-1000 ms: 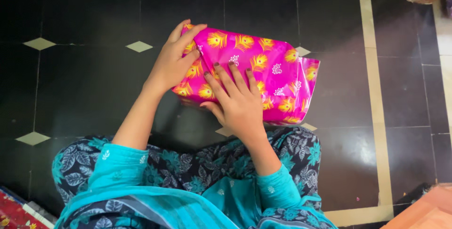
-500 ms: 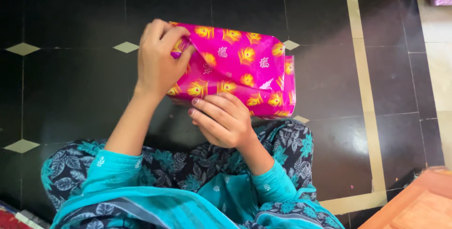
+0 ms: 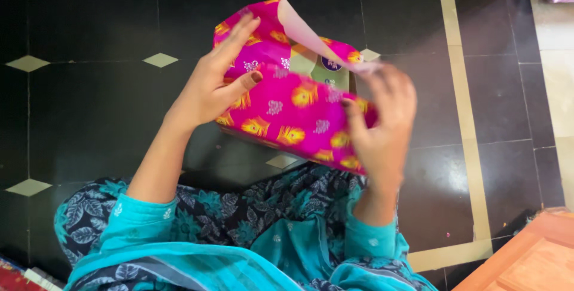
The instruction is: The person wraps a rectangular box with pink patterned wrapping paper. They fold the paper around the box, smooth the edges, and adjust the folds to cover the item.
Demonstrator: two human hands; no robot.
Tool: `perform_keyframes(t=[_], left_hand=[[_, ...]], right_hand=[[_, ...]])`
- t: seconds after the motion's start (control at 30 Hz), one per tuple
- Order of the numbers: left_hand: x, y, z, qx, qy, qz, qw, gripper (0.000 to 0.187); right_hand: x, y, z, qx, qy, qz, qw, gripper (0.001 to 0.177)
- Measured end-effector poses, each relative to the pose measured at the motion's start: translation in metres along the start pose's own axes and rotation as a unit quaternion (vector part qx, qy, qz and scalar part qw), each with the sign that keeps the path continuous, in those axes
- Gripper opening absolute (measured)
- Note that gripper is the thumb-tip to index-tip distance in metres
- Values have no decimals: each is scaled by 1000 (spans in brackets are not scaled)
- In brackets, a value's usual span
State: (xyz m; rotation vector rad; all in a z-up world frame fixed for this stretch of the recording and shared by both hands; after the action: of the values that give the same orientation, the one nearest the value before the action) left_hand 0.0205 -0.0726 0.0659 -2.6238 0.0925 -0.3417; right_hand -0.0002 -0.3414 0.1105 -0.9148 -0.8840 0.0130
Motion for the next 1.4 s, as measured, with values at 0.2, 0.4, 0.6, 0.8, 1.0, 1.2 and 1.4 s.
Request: perform_keyframes(t=[0.2,0.4,0.6,0.8,1.0,1.2,1.4], left_hand=[[-2,14,15,-251,-67,59,964,55],[-1,4,11,-271,-42,52,960,57],[-20,-8,-44,-48,43,58,996,50],[-29,12,-91,175,149,78,970,41],[-47,-37,-109,341,166,-63,923,52],[-61,-69,-95,439,129,-169,873,56],[-68,-75,-79,452,133,-190,862,62]], right_hand=[[-23,-14,-51,239,216,231,918,39],[-24,-49,31,535,-197,333,751,7],[-29,-37,55,570,-247,432,654,11],[-36,-22,55,635,-272,446,569,23],[-12,-4,-12,504,76,36,859,41],[2,22,0,128,-6,-10,992,55],[2,47,2,57,-86,104,989,23]])
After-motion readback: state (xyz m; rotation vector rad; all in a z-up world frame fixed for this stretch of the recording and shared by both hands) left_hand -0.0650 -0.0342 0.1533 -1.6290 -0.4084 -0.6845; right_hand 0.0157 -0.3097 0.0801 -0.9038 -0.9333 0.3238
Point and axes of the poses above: each hand's wrist, its own x-axis towards the middle knuckle, its own y-axis out of the palm, z = x × y, the point moved 7 cm from there along x, towards the middle knuckle, and after that the axes turned 7 degrees about -y, right-handed, at the moved point
